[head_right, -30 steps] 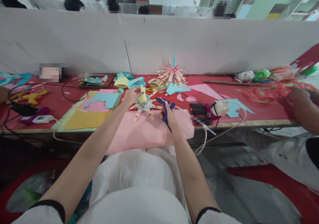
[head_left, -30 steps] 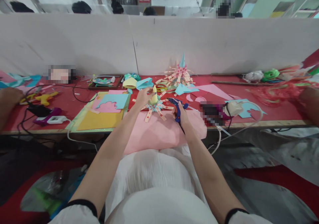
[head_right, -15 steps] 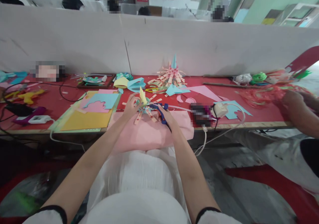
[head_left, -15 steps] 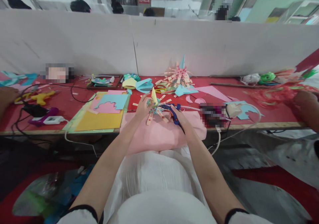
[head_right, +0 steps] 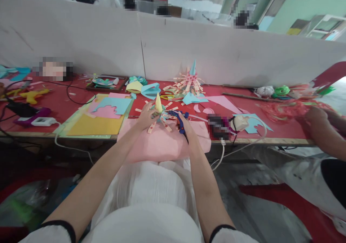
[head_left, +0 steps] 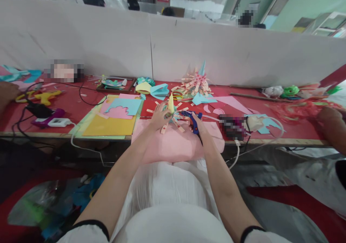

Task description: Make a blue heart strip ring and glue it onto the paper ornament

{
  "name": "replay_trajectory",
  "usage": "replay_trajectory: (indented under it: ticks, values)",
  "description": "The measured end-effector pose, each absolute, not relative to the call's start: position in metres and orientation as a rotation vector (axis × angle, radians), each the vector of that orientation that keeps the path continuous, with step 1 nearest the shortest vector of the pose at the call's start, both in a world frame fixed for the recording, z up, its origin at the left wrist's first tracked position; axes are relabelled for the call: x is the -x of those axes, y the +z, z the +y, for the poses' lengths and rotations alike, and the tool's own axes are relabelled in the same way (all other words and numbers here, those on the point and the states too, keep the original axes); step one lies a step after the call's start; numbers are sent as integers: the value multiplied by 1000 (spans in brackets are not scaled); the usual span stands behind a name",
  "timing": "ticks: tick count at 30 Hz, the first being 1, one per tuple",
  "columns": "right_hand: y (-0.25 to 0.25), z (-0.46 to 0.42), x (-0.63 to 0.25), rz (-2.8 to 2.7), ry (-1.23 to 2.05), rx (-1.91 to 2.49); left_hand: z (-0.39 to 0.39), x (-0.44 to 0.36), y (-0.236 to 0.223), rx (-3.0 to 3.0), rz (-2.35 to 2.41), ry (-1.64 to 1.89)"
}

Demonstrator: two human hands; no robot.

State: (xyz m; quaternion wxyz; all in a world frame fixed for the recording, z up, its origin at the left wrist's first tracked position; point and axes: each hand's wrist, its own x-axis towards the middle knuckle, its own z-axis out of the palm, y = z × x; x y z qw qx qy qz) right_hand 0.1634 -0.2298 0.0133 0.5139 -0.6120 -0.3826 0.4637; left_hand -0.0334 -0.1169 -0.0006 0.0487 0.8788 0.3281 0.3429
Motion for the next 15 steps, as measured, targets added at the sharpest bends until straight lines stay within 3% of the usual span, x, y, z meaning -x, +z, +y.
replay_trajectory:
  ticks: [15]
  values:
    - [5, -226, -166, -893, 1182, 1356, -107, 33, -11, -2591, 1008, 996]
